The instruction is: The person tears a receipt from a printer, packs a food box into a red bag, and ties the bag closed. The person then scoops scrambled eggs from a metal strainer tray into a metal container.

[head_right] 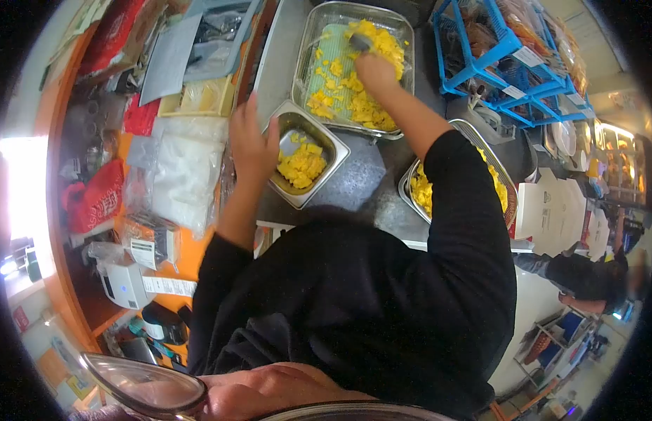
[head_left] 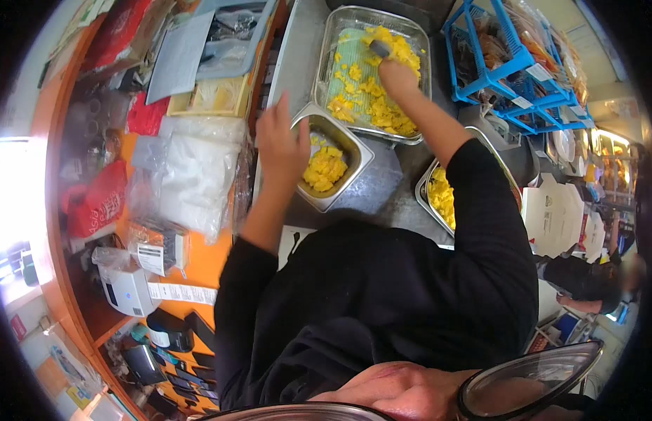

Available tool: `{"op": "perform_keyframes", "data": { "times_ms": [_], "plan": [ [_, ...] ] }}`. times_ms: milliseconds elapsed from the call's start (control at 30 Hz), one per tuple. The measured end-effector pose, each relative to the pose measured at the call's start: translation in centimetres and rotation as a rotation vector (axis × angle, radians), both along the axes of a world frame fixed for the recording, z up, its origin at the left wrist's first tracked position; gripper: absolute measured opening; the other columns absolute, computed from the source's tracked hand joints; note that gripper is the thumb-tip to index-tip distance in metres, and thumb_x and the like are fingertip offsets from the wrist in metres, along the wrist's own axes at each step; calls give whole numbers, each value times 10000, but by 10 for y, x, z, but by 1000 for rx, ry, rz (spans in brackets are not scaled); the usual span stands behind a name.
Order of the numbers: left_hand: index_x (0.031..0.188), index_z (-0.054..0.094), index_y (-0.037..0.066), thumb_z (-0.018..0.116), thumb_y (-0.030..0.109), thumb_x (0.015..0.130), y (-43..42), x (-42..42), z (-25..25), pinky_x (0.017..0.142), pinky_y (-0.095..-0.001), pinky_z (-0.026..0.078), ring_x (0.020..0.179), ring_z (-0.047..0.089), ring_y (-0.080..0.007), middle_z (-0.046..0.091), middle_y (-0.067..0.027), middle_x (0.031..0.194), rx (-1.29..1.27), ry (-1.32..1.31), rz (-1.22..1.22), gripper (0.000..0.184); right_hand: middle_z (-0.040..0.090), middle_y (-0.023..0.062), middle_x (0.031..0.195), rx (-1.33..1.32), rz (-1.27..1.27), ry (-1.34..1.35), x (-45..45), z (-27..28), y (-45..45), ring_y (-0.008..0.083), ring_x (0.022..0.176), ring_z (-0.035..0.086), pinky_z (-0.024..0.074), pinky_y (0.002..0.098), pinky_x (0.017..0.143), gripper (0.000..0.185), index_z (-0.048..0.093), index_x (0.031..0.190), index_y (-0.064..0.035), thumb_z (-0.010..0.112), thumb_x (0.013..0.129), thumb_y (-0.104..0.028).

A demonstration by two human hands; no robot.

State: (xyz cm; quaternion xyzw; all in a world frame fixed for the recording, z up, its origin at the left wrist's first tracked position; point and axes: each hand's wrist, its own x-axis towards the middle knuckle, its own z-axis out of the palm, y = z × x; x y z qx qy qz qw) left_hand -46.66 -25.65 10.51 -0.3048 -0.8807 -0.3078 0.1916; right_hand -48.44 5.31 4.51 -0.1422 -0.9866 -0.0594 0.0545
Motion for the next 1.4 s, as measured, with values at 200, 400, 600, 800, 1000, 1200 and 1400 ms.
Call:
{"op": "perform_keyframes", "data": {
  "times_ms": [200, 400, 600, 800, 1000, 1200, 1400],
  "plan": [
    [1307, 499, 130, 561, 237, 871, 76, -87, -39, 711, -435, 513, 860, 626, -351, 645, -130, 951, -414, -156, -184, 454, 672, 205, 912, 177, -106, -79, -19, -5, 43, 334, 842, 678, 553, 444, 680, 218, 686, 940, -27, 506, 839, -96],
    [1039, 622, 71, 549, 159, 788, 99, -113, -51, 762, -458, 495, 874, 630, -361, 654, -200, 898, -529, -455, -231, 276, 679, 136, 1015, 167, -325, -316, -43, -3, 79, 261, 932, 662, 540, 363, 710, 171, 689, 972, -56, 575, 855, -105],
    [972, 639, -2, 531, 125, 773, 97, -119, -61, 778, -483, 479, 837, 610, -419, 624, -273, 843, -379, -467, -319, 260, 692, 136, 963, 181, -181, -268, -46, -11, 126, 266, 878, 678, 545, 387, 683, 219, 708, 893, -65, 502, 869, -136],
    [1293, 527, 140, 623, 245, 837, 95, -112, -68, 777, -439, 503, 878, 639, -332, 661, -180, 913, -567, -348, -296, 477, 693, 138, 940, 163, -79, -354, -14, 13, 100, 275, 875, 678, 545, 384, 706, 206, 687, 925, -61, 524, 856, -165],
    [1298, 532, 153, 643, 241, 830, 87, -110, -69, 808, -455, 471, 891, 621, -381, 643, -228, 939, -460, -417, -305, 489, 671, 196, 873, 109, 166, -232, 36, 34, 37, 304, 843, 676, 553, 453, 666, 211, 664, 951, -15, 516, 809, -66],
    [1314, 505, 112, 639, 243, 826, 87, -109, -66, 785, -439, 497, 890, 630, -348, 655, -187, 899, -554, -377, -331, 523, 675, 191, 853, 193, 35, -98, -5, -19, 70, 344, 795, 679, 565, 439, 629, 153, 662, 890, 1, 550, 799, -52],
    [1345, 470, 108, 638, 245, 826, 84, -107, -65, 793, -442, 487, 892, 622, -361, 648, -205, 922, -526, -465, -310, 562, 673, 202, 914, 80, 2, -105, -15, -6, 43, 354, 832, 674, 565, 438, 668, 166, 679, 889, -3, 537, 824, -62]
  ]
}}
